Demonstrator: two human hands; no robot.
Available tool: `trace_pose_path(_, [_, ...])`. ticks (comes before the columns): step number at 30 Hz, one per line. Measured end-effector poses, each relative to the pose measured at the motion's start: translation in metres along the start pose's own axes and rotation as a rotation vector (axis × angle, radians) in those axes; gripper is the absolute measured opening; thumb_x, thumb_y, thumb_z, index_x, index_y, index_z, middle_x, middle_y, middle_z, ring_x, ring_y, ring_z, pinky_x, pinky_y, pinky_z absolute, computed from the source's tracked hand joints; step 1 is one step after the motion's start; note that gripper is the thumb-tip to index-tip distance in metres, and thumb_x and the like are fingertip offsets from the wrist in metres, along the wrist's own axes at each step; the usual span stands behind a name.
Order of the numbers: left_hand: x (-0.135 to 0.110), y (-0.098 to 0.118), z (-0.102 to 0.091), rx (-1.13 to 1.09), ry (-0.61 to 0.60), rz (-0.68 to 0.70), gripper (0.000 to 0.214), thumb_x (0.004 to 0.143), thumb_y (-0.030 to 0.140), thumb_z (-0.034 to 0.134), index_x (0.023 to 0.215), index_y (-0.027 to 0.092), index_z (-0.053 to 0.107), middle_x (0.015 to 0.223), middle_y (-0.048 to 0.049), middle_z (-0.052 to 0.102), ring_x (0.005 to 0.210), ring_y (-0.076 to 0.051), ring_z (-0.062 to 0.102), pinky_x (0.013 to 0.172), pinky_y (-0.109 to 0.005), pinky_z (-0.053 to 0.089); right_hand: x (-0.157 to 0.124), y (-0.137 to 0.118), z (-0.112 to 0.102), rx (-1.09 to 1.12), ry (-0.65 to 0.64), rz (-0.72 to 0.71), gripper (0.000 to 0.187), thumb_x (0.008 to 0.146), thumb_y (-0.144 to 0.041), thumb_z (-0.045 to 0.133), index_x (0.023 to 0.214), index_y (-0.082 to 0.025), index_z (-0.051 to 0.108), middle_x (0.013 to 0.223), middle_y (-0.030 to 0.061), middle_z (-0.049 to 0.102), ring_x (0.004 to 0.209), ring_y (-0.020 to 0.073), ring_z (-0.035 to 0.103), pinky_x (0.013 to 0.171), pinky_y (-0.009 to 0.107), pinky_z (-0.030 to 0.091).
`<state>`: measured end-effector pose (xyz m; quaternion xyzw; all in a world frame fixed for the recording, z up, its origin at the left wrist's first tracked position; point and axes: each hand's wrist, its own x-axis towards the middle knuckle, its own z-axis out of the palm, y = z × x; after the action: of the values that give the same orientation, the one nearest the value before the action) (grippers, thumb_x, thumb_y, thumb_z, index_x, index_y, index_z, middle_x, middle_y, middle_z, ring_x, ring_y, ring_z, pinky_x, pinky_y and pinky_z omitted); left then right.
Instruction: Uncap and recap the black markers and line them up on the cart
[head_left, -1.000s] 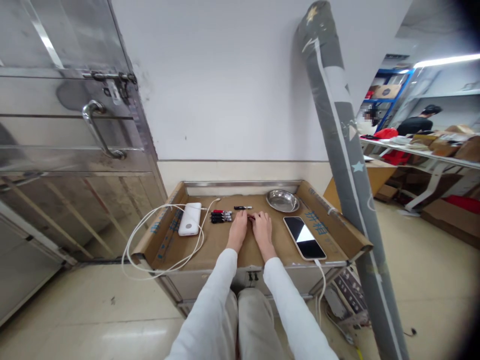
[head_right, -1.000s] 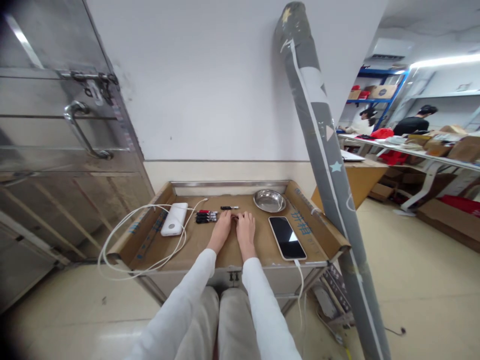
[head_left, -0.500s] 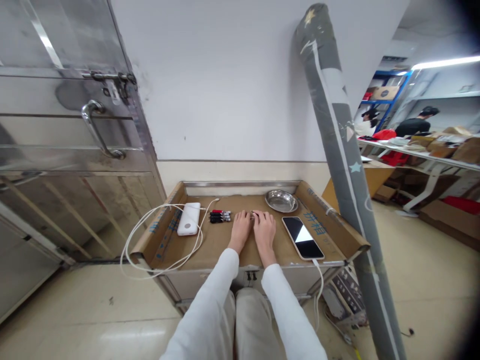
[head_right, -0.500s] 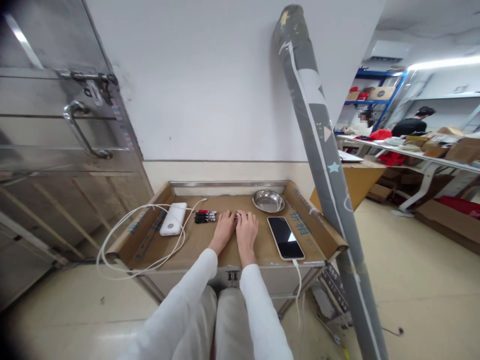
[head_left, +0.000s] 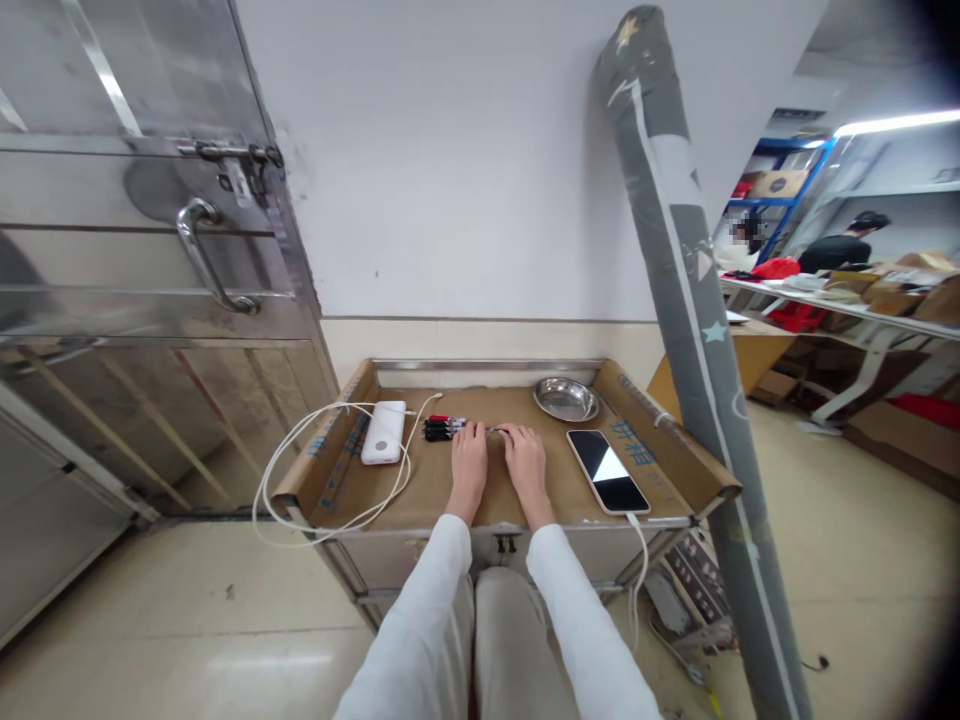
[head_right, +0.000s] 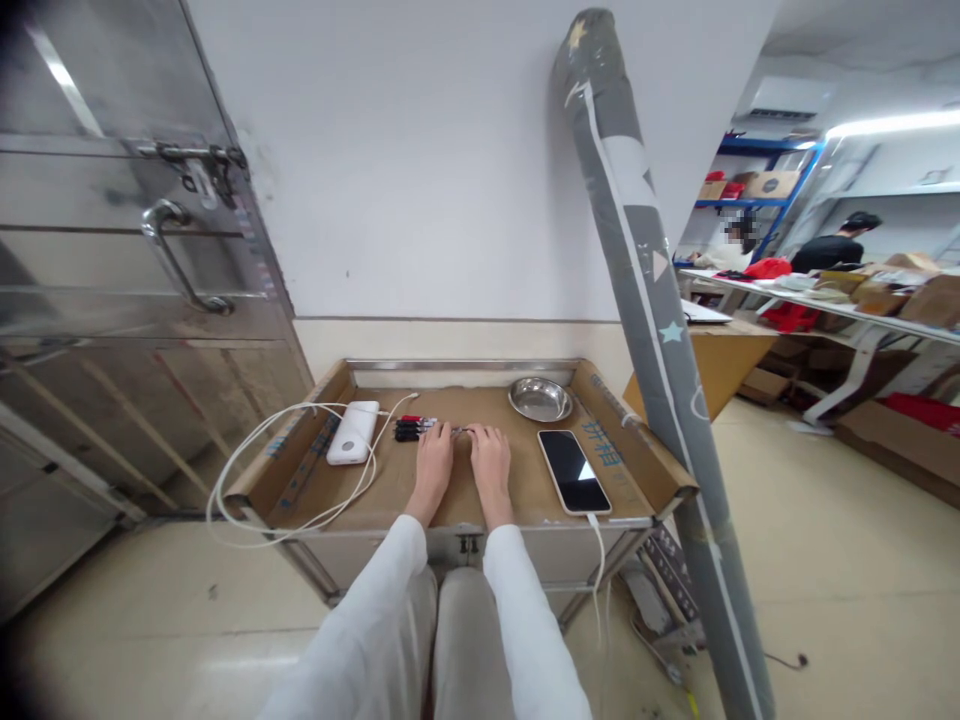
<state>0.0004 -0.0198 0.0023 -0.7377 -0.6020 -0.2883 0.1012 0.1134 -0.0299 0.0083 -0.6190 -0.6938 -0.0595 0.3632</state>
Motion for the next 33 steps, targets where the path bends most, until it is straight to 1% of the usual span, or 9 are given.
trace_pose_path(6, [-0.002,0.003,-0.008,-0.01,-0.016,0.006,0.02,0.091,0.014,0.039,0.104,0.016,0.055,0.101,-0.0082,0.06,0.098,-0.021,0.054,0.088,-0.036,0.042,0.0,-0.004,-0.001,-0.005,-0.065,-0.07,0.032,0.092,-0.018,0.036,0.112,-0.018,0.061,0.107,0.0087,0.067,0.096,0.0205,0.058,0.09,0.034,0.038])
trace_pose_path(8, [-0.003,0.003,-0.01,-0.001,-0.008,-0.027,0.021,0.091,0.013,0.039,0.105,0.016,0.054,0.101,-0.0084,0.061,0.099,-0.022,0.054,0.088,-0.037,0.042,0.0,-0.007,-0.002,0.044,-0.119,-0.155,0.04,0.09,-0.015,0.035,0.127,-0.019,0.052,0.117,0.008,0.064,0.102,0.0191,0.057,0.092,0.032,0.039])
trace_pose_path(10, [-0.004,0.003,-0.013,0.017,0.004,-0.082,0.022,0.091,0.014,0.039,0.105,0.016,0.055,0.101,-0.009,0.061,0.1,-0.024,0.053,0.087,-0.038,0.042,-0.001,-0.009,-0.003,0.104,-0.172,-0.203,0.05,0.09,-0.015,0.035,0.14,-0.019,0.035,0.125,0.0077,0.059,0.105,0.0175,0.058,0.092,0.03,0.041])
trace_pose_path(12, [-0.006,0.004,-0.015,0.047,0.014,-0.155,0.021,0.091,0.016,0.039,0.104,0.015,0.055,0.102,-0.0105,0.061,0.099,-0.026,0.053,0.085,-0.04,0.043,-0.002,-0.011,-0.002,0.134,-0.202,-0.188,0.057,0.09,-0.016,0.035,0.146,-0.018,0.021,0.13,0.0082,0.056,0.106,0.0175,0.058,0.091,0.029,0.043])
trace_pose_path(14, [-0.008,0.005,-0.017,0.089,0.021,-0.235,0.022,0.091,0.016,0.037,0.105,0.014,0.055,0.103,-0.0122,0.059,0.098,-0.026,0.053,0.084,-0.04,0.043,-0.003,-0.011,-0.001,0.111,-0.206,-0.141,0.059,0.09,-0.017,0.034,0.146,-0.016,0.017,0.131,0.0105,0.055,0.108,0.0187,0.058,0.091,0.031,0.043])
trace_pose_path(18, [-0.01,0.007,-0.016,0.168,0.003,-0.337,0.025,0.091,0.013,0.033,0.106,0.011,0.053,0.102,-0.0133,0.057,0.096,-0.024,0.053,0.085,-0.039,0.043,-0.006,-0.007,0.006,-0.005,-0.208,-0.026,0.053,0.09,-0.016,0.035,0.142,-0.01,0.028,0.128,0.0165,0.056,0.111,0.0206,0.056,0.094,0.033,0.041])
trace_pose_path(24, [-0.013,0.006,-0.011,0.203,-0.011,-0.365,0.028,0.09,0.008,0.028,0.105,0.009,0.052,0.103,-0.0163,0.055,0.097,-0.025,0.054,0.083,-0.037,0.044,-0.009,-0.001,0.016,-0.068,-0.227,-0.001,0.04,0.091,-0.017,0.033,0.125,-0.011,0.053,0.131,0.014,0.054,0.122,0.0202,0.048,0.103,0.033,0.034])
trace_pose_path(30, [-0.011,0.003,-0.01,0.123,0.013,-0.384,0.028,0.088,0.006,0.028,0.104,0.007,0.051,0.103,-0.0184,0.054,0.094,-0.025,0.055,0.079,-0.037,0.045,-0.009,-0.001,0.014,-0.06,-0.23,0.01,0.04,0.091,-0.017,0.033,0.123,-0.011,0.056,0.132,0.0129,0.053,0.122,0.0195,0.048,0.103,0.033,0.033])
trace_pose_path(33, [-0.009,0.001,-0.009,0.012,0.008,-0.261,0.028,0.085,0.003,0.031,0.102,0.009,0.052,0.102,-0.0159,0.055,0.095,-0.023,0.055,0.082,-0.036,0.045,-0.009,-0.002,0.01,-0.058,-0.235,0.012,0.039,0.09,-0.015,0.034,0.122,-0.01,0.056,0.131,0.0132,0.054,0.122,0.0192,0.048,0.104,0.032,0.032])
